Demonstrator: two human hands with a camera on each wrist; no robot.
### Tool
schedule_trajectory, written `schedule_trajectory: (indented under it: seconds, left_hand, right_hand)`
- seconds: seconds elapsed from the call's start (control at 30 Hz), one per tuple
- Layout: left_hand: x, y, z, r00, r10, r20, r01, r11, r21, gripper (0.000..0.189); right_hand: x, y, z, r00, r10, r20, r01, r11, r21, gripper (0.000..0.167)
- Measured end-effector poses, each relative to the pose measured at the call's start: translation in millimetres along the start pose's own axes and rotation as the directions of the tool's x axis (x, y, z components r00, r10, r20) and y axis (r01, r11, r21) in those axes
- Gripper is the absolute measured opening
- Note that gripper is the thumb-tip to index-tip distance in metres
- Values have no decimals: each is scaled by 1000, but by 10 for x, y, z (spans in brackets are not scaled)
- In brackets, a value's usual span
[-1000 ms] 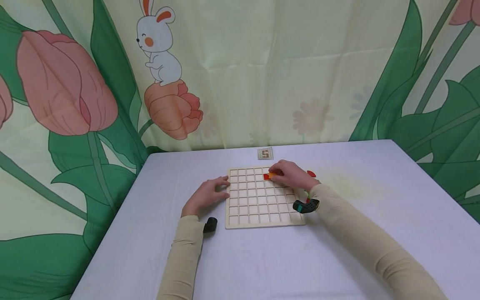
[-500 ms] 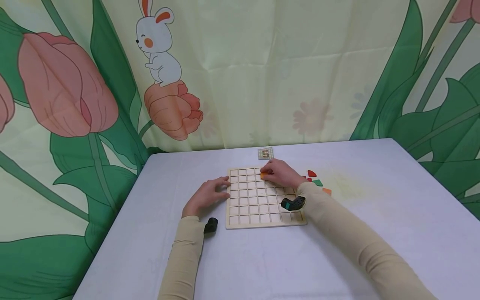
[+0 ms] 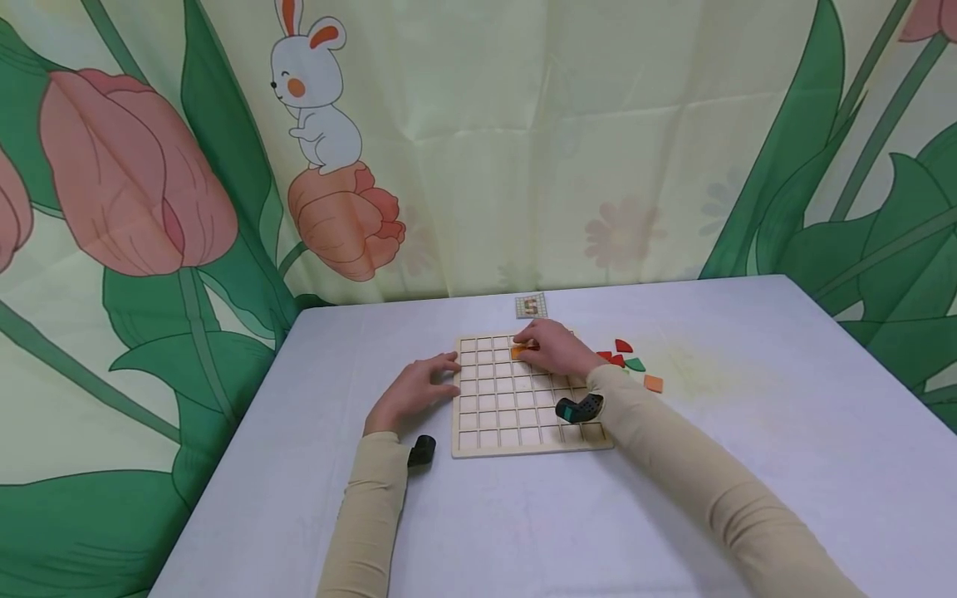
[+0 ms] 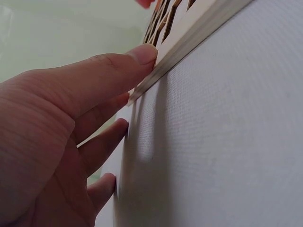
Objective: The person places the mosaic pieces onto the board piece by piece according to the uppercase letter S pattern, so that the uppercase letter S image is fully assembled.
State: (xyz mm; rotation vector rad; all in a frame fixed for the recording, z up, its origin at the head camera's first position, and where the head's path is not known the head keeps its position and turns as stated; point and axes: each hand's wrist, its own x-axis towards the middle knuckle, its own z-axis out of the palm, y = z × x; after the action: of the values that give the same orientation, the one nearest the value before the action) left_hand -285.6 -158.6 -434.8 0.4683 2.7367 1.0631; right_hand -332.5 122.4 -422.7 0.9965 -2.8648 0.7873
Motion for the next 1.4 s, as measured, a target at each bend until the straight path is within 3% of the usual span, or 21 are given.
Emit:
schedule_trajectory:
  seconds: [0.17,1.17,1.4]
  left_hand:
    - [-10,-4,7,1000,-2,-1,2,1000,-4,44]
    - [8,-2,19,1000,-22,1,22,1000,8,42]
    - [-11,15,4,1000,-16,-4,16,1000,-2,42]
  right_hand:
    - [-10,13,-7,1000,12,18,-12,1000,4,23]
    - [-26,59,27,1000,13,-17,-12,999,36,25]
    - [-72,101,-38,994,91,-59,-84,990,111,30]
